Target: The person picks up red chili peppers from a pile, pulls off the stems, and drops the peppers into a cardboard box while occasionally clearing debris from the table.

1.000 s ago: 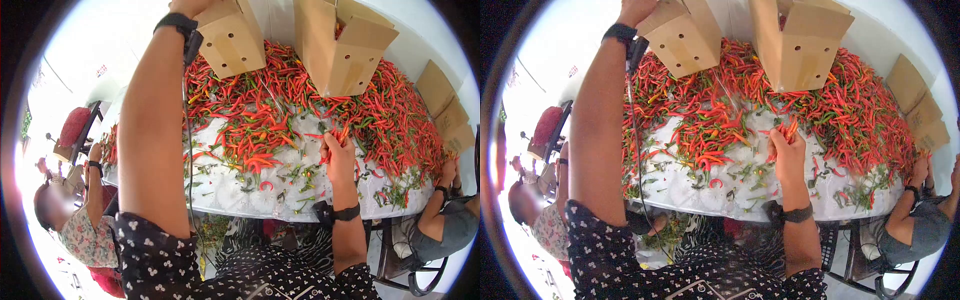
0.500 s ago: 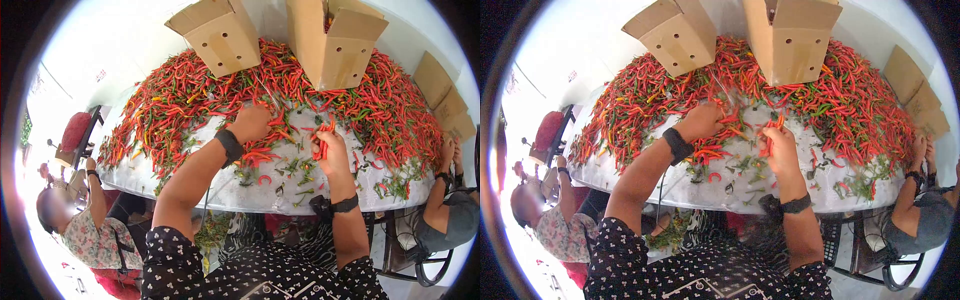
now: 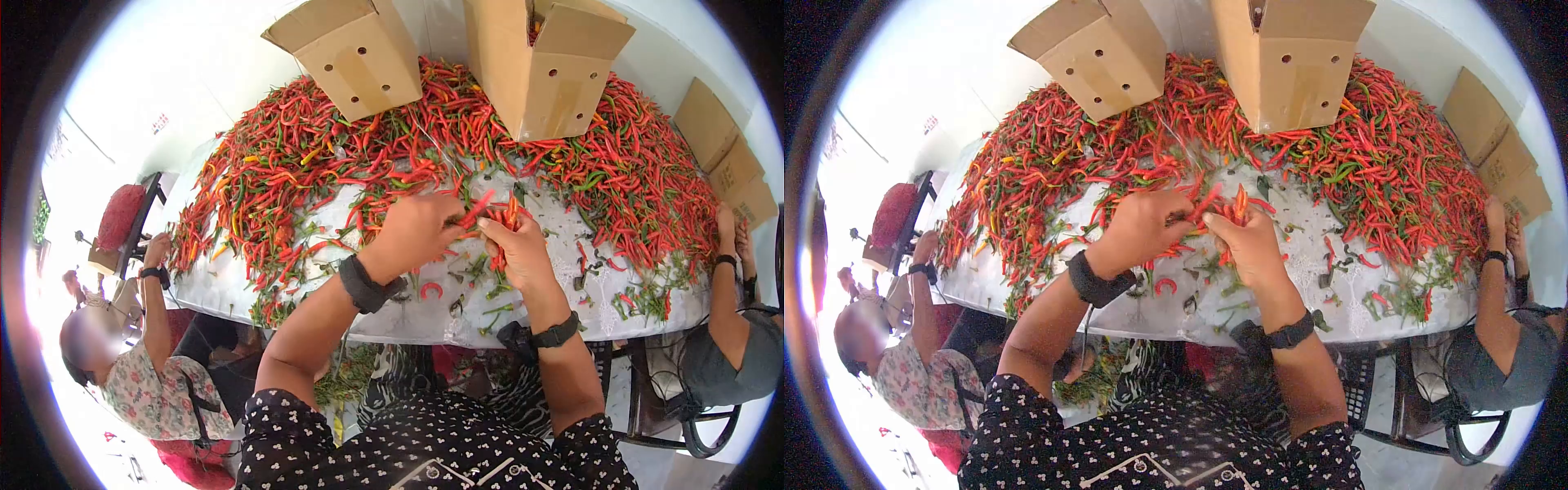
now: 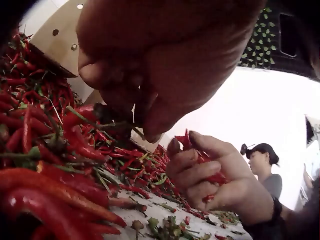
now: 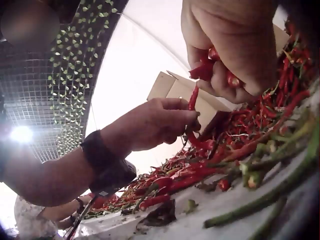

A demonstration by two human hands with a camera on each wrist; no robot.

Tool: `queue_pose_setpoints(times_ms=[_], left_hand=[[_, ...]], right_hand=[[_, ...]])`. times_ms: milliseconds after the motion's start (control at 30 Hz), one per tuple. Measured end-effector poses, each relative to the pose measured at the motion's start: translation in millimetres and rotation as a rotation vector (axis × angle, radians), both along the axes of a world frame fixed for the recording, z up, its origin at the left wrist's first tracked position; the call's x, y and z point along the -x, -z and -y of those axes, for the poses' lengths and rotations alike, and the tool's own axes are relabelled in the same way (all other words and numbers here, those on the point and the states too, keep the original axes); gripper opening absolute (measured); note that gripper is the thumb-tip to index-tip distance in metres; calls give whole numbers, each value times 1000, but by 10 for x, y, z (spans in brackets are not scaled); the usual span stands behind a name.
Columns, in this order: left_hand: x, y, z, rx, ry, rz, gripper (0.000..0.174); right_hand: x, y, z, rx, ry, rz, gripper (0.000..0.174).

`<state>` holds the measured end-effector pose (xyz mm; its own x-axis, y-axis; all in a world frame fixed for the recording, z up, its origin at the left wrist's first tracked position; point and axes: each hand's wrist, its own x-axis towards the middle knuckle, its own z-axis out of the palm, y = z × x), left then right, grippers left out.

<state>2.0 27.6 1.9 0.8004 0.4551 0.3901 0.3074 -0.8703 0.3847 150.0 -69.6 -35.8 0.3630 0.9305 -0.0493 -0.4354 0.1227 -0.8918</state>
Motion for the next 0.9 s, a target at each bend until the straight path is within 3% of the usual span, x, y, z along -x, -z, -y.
queue_pose_setpoints(times_ms=[133,200,300,700,800,867,900], left_hand=[[-34,63,57,-155,84,53,19],[-25,38,76,71,86,88,19],[-3,18,119,186,67,99,18],[-22,32,113,159,92,102,12],[-32,25,138,354,20,97,10],[-30,35,128,426,20,116,10],[-32,27,130,499,19,135,11]], right_hand=[[-15,5,9,-3,17,69,12],[-39,3,17,0,28,37,11],[-60,1,9,3,-1,-57,10],[-79,18,-3,-15,-13,-181,7],[-33,-26,16,-42,16,-89,8],[6,-66,39,-78,113,202,7],[15,-75,45,-78,114,201,7]])
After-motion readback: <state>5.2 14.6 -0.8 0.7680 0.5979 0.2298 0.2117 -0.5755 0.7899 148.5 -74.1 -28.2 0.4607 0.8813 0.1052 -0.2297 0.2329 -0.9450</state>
